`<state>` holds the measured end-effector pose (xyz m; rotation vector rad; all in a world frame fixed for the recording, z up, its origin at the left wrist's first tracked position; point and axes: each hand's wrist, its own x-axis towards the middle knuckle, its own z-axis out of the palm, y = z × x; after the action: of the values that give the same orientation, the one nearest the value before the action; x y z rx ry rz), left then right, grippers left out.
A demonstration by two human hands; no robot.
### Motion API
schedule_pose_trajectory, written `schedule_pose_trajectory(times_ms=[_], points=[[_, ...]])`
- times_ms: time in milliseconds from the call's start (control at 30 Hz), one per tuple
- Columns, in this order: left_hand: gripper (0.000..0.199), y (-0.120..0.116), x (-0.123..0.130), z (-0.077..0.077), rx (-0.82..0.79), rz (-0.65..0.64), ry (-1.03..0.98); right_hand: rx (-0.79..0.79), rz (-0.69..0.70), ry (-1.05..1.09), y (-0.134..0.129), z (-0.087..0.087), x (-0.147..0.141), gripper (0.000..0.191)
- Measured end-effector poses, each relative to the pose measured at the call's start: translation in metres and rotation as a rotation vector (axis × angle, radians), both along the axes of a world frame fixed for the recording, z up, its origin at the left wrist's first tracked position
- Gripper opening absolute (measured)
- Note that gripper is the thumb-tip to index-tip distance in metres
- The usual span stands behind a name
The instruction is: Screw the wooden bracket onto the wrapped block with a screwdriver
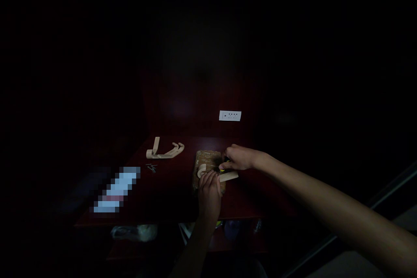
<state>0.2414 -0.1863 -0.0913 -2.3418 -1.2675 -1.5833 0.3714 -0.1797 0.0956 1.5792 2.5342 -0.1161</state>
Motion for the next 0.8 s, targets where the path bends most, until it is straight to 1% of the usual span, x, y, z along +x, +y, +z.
schedule_pose_trajectory(times_ms=[100,167,367,500,667,800], points=[[0.025,-0.001,-0.0008,0.0027,-0.006,-0.007,-0.002,-0.007,-0.063,-0.046,0.0,0.003,-0.0048,0.044],[0.025,-0.0016,-0.0015,0.0043,-0.018,-0.018,-0.011,-0.017,-0.072,-0.054,0.0004,0.0043,-0.0067,0.046],[0.025,-0.0008,-0.0019,0.004,-0.04,-0.04,-0.026,-0.122,-0.118,0.028,0.0,0.0068,-0.0091,0.038],[0.025,-0.0003,-0.0013,0.0021,-0.04,-0.035,-0.03,-0.126,-0.079,0.026,0.0012,0.0065,-0.007,0.03],[0.026,-0.0017,-0.001,0.0027,-0.055,-0.033,-0.017,-0.103,-0.042,0.034,0.0023,0.0049,-0.0033,0.031],[0.027,-0.0037,-0.0013,0.0058,-0.069,-0.035,-0.01,-0.137,-0.056,0.049,0.001,0.0061,-0.0074,0.035]])
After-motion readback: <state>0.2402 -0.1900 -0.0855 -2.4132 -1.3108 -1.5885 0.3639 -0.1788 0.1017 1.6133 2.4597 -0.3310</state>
